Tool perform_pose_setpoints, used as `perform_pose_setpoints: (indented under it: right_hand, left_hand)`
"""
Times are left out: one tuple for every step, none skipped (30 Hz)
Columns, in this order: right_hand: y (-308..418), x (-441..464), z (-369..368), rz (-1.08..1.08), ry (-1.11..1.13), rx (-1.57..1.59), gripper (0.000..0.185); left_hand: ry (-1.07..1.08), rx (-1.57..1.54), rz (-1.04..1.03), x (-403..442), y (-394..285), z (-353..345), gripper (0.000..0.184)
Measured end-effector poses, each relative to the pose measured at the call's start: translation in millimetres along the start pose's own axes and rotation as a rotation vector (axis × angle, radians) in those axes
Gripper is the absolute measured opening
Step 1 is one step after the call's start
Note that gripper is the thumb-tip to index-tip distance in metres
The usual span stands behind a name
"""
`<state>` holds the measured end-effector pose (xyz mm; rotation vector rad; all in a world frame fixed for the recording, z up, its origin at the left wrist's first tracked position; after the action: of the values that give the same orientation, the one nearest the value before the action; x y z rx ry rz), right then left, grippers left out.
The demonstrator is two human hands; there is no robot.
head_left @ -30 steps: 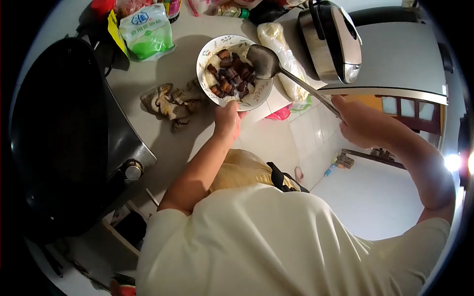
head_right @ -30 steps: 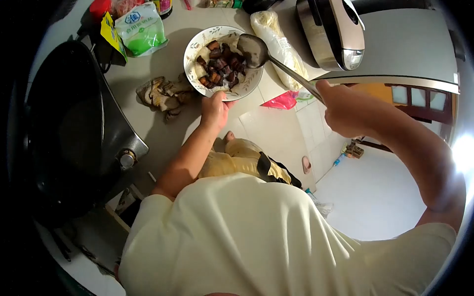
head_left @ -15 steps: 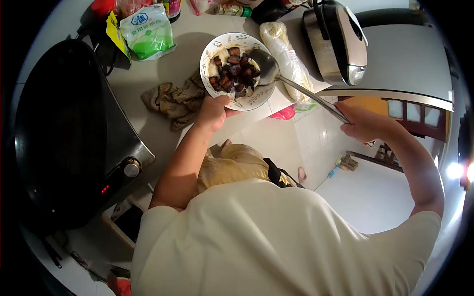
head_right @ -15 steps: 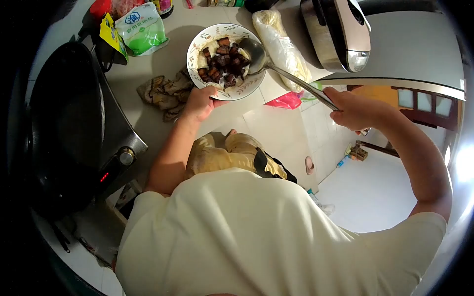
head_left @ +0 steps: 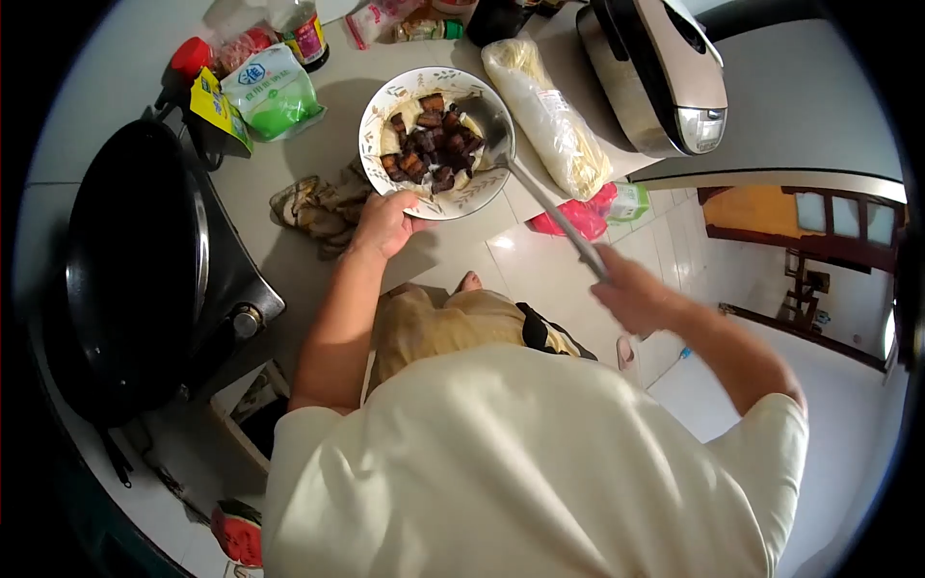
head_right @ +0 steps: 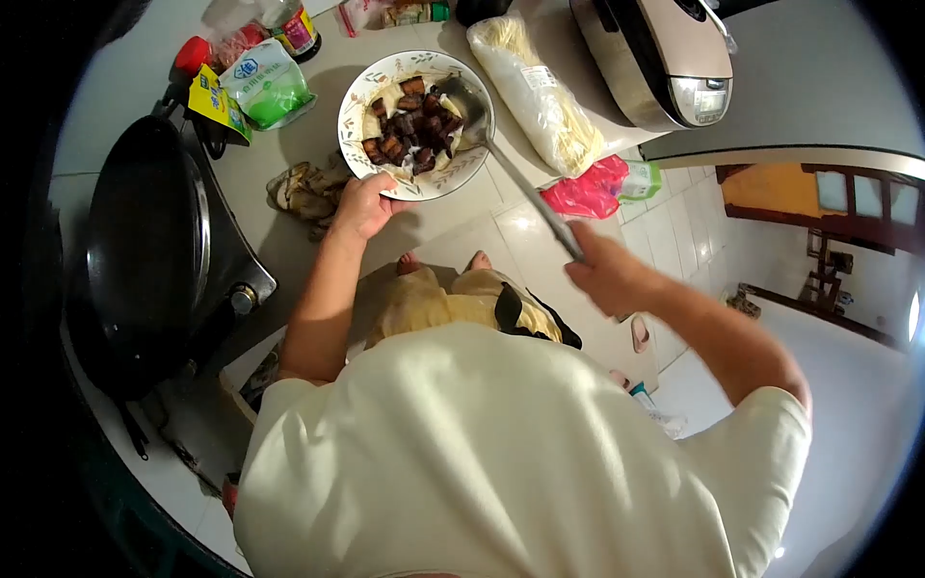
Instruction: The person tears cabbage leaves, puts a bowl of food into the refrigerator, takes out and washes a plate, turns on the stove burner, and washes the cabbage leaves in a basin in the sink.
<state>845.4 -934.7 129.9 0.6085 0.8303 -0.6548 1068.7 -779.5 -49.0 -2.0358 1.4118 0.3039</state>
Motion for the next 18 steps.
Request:
perform_pose_setpoints:
  right_hand:
    - [6.1, -0.8, -10.3, -0.035, 0.009, 0.066, 0.038]
    - [10.8, -1.4, -19.3, -0.071, 0.021, 0.131, 0.040]
    - [6.9, 5.3, -26.8, 0.051, -0.074, 0.123, 0.042]
    - [-0.8, 17.7, -39.8, 0.171, -0.166, 0.114, 0.045]
    - [-8.1, 27.9, -50.7, 0.282, -0.296, 0.069, 0.047]
    - [-9.5, 31.1, -55.3, 0.268, -0.298, 0.044, 0.047]
    - [-7.6, 33.7, -60.2, 0.253, -0.301, 0.022, 0.047]
    - [-4.4, 35.2, -64.7, 0.234, -0.306, -0.001, 0.047]
    - [3.7, 32.5, -64.9, 0.197, -0.307, -0.018, 0.045]
    - [7.8, 33.9, -67.4, 0.195, -0.306, -0.006, 0.044]
    - [10.5, 35.7, -70.3, 0.192, -0.304, 0.005, 0.044]
    - [10.0, 37.5, -73.2, 0.189, -0.303, 0.015, 0.044]
    - [7.5, 42.5, -77.4, 0.223, -0.363, 0.006, 0.042]
    - [6.2, 46.5, -80.0, 0.280, -0.355, 0.132, 0.041]
    - [5.3, 49.9, -80.2, 0.336, -0.345, 0.256, 0.039]
    - [5.1, 51.9, -77.9, 0.394, -0.337, 0.380, 0.038]
    - [3.0, 54.2, -78.5, 0.368, -0.251, 0.474, 0.037]
    - [1.7, 54.6, -78.2, 0.341, -0.162, 0.570, 0.036]
  left_hand:
    - [-0.013, -0.023, -0.028, 0.0, 0.3, -1.6, 0.031]
    - [-0.027, -0.048, -0.055, -2.0, 2.1, -3.8, 0.032]
    - [-0.042, -0.072, -0.080, -3.9, 3.7, -6.8, 0.032]
    - [-0.052, -0.081, -0.119, -5.9, 4.0, -11.6, 0.033]
    - [-0.066, -0.092, -0.157, -8.7, 4.8, -17.0, 0.033]
    - [-0.080, -0.099, -0.194, -10.9, 5.5, -20.7, 0.034]
    - [-0.094, -0.103, -0.229, -9.3, 7.6, -21.7, 0.036]
    - [-0.136, -0.108, -0.253, -10.0, 10.5, -24.1, 0.036]
    - [-0.170, -0.114, -0.279, -11.9, 11.6, -31.0, 0.038]
    - [-0.207, -0.123, -0.303, -12.4, 13.3, -35.8, 0.039]
    - [-0.251, -0.137, -0.304, -7.1, 16.5, -33.2, 0.043]
    - [-0.258, -0.132, -0.319, -7.5, 17.7, -37.8, 0.044]
    - [-0.266, -0.127, -0.334, -9.5, 17.1, -44.2, 0.046]
    - [-0.274, -0.123, -0.350, -10.5, 15.7, -47.7, 0.047]
    - [-0.242, -0.116, -0.332, -8.6, 14.3, -45.6, 0.050]
    - [-0.224, -0.113, -0.335, -8.9, 13.8, -44.1, 0.049]
    - [-0.206, -0.110, -0.338, -10.0, 13.7, -43.3, 0.048]
    - [-0.191, -0.105, -0.340, -11.5, 13.1, -43.1, 0.047]
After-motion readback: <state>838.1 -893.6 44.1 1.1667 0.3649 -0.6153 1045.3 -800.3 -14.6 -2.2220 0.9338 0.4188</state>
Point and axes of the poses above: each hand's wrist, its own x-axis towards the middle knuckle, its own z-axis out of the back of the hand, y = z × x, the point moved 5 cm from there along x, towards the middle knuckle, and after that the axes turned 15 degrees about -x, right-handed, at the moved point
